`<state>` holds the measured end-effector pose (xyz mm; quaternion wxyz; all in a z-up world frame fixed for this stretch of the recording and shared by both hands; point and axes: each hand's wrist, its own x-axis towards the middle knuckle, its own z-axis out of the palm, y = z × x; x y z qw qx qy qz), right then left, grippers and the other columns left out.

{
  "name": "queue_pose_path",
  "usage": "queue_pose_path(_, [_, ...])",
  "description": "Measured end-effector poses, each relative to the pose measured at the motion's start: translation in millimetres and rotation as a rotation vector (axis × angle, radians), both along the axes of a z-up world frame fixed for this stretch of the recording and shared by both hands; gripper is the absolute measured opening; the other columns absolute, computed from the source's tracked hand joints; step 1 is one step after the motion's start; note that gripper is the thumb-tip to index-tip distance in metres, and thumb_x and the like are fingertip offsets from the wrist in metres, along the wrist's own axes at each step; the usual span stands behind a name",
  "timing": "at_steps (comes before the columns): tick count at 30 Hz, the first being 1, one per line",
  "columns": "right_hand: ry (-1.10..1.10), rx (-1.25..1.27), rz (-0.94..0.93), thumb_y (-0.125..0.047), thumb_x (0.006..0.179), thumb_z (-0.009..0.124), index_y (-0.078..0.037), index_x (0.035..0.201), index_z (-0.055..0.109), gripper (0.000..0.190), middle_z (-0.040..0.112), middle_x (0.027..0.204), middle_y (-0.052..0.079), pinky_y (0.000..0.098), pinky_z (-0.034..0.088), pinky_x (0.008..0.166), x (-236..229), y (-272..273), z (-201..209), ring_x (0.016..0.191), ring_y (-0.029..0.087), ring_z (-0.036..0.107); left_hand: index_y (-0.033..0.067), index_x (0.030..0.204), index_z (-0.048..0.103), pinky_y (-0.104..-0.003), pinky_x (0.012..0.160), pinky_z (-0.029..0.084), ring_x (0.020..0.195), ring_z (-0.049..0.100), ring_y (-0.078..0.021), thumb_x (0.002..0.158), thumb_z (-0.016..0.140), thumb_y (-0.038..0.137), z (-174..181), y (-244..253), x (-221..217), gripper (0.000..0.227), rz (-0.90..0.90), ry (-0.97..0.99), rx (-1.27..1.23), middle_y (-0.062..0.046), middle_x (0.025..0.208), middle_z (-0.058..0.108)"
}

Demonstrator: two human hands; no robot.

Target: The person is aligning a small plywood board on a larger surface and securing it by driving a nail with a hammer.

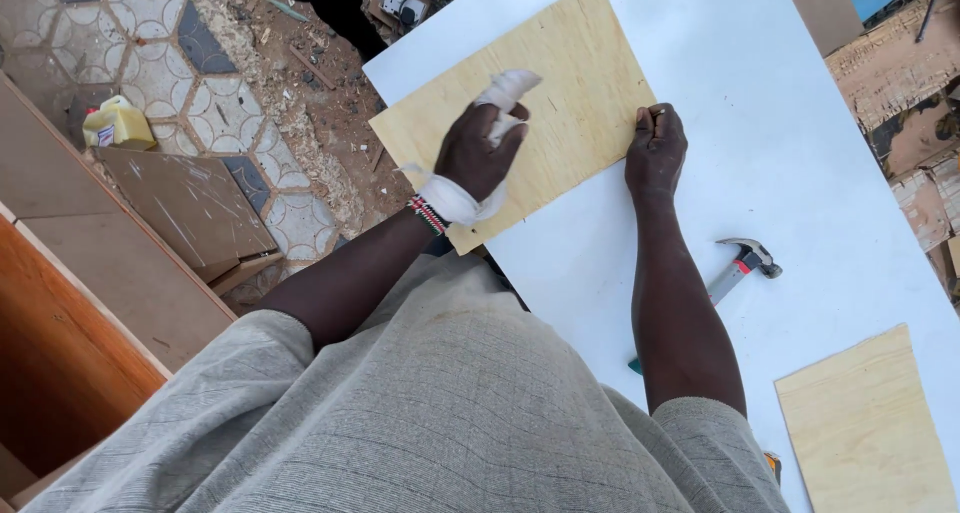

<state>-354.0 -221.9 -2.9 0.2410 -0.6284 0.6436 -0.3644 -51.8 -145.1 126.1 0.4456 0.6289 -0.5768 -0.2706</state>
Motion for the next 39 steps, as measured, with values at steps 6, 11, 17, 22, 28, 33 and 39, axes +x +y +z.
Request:
queue_pose_path(6, [0.052,0.084,-0.046,-0.034,0.132,0.064,-0.013,0.118,0.07,0.026,0.069,0.102,0.014,0.0598,0.06,0.093,2.9,1.2,3.7,0.104,0.043,0.076,0.0119,0.145,0.07,-0.053,0.119,0.062,0.138,0.078,-0.0372,0.112,0.081,0.044,-65.5,-90.4,-105.8,0.048,-0.345,-0.049,0.092,-0.016,0.138,0.078])
queue_pose_path(11, [0.114,0.052,-0.065,-0.015,0.125,0.062,-0.008,0.129,0.069,0.01,0.071,0.11,0.026,0.0688,0.061,0.1,1.2,0.5,-16.6,0.115,0.055,0.074,0.0067,0.149,0.069,-0.055,0.125,0.061,0.144,0.075,-0.0444,0.113,0.078,0.038,-46.9,-102.6,-140.7,0.048,-0.458,0.039,0.254,-0.021,0.147,0.076])
queue_pose_path(17, [0.073,0.0,-0.042,-0.014,0.126,0.054,-0.006,0.128,0.073,0.02,0.069,0.105,0.023,0.0664,0.06,0.096,3.2,5.1,-17.6,0.108,0.052,0.072,0.0261,0.139,0.077,-0.049,0.121,0.062,0.141,0.076,-0.0347,0.113,0.078,0.042,-117.9,-110.4,-155.0,0.03,-0.427,0.163,0.341,-0.007,0.137,0.076])
queue_pose_path(22, [0.034,-0.072,-0.041,-0.016,0.127,0.055,-0.009,0.136,0.078,0.026,0.069,0.102,0.017,0.0606,0.062,0.093,0.6,6.0,-25.6,0.104,0.045,0.073,0.009,0.127,0.076,-0.06,0.111,0.065,0.129,0.078,-0.048,0.112,0.078,0.039,-112.0,-107.7,-165.9,0.034,-0.344,0.145,0.239,-0.02,0.125,0.074])
queue_pose_path(28, [0.059,-0.13,-0.047,-0.016,0.126,0.06,-0.01,0.127,0.078,0.019,0.065,0.096,0.013,0.0571,0.059,0.087,-0.2,5.7,-32.1,0.095,0.042,0.07,0.0215,0.127,0.081,-0.057,0.11,0.067,0.128,0.078,-0.0437,0.112,0.079,0.037,-128.2,-107.8,-165.0,0.022,-0.379,0.176,0.164,-0.013,0.124,0.073])
queue_pose_path(33, [0.065,-0.126,-0.033,-0.013,0.124,0.063,-0.011,0.129,0.079,0.018,0.064,0.095,0.014,0.0581,0.06,0.087,-9.8,1.9,-50.1,0.095,0.042,0.071,0.0225,0.126,0.081,-0.052,0.109,0.067,0.125,0.08,-0.0404,0.113,0.081,0.036,-126.7,-111.0,-154.9,0.019,-0.4,0.229,0.141,-0.011,0.122,0.074])
queue_pose_path(39, [0.071,-0.085,-0.063,-0.014,0.123,0.064,-0.011,0.122,0.076,0.012,0.064,0.094,0.014,0.0567,0.06,0.085,0.9,4.7,-23.1,0.092,0.043,0.07,0.0119,0.128,0.076,-0.059,0.111,0.064,0.127,0.077,-0.0507,0.114,0.076,0.024,-32.0,-105.2,-137.7,0.018,-0.447,0.295,0.055,-0.022,0.121,0.075])
